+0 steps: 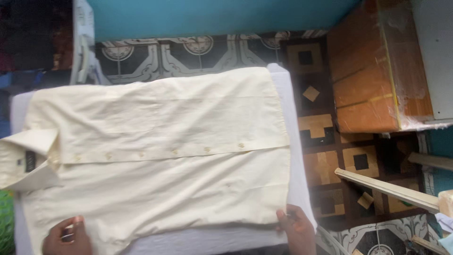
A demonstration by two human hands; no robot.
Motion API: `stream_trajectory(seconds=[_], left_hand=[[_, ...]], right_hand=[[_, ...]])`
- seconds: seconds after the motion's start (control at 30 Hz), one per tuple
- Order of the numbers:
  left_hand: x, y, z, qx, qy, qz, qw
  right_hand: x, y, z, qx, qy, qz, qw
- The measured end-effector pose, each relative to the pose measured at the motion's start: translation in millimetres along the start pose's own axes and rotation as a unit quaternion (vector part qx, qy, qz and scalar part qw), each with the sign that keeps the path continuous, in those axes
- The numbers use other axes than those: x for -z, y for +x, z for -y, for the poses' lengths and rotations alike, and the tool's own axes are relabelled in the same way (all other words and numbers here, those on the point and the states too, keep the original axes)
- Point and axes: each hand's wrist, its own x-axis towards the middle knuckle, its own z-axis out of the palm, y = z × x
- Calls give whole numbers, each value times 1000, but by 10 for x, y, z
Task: The person buttons a shirt by hand while it is bunched on a surface, then spreads the shirt flat and smooths the fabric with their hands.
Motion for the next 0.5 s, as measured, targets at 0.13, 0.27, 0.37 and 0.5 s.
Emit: stream_trajectory(seconds=[0.13,0.27,0.37,0.5], left_hand=[[283,129,653,-82,149,-107,980],[613,297,315,35,102,-19,994],[863,314,104,92,74,29,993],[928,377,95,119,22,65,991]], right_hand=[[-57,-151,115,25,-39,24,999],[-18,-209,104,69,-8,35,997],[-69,-155,68,81,-58,43,994],[79,-8,82,-21,-217,78,973]])
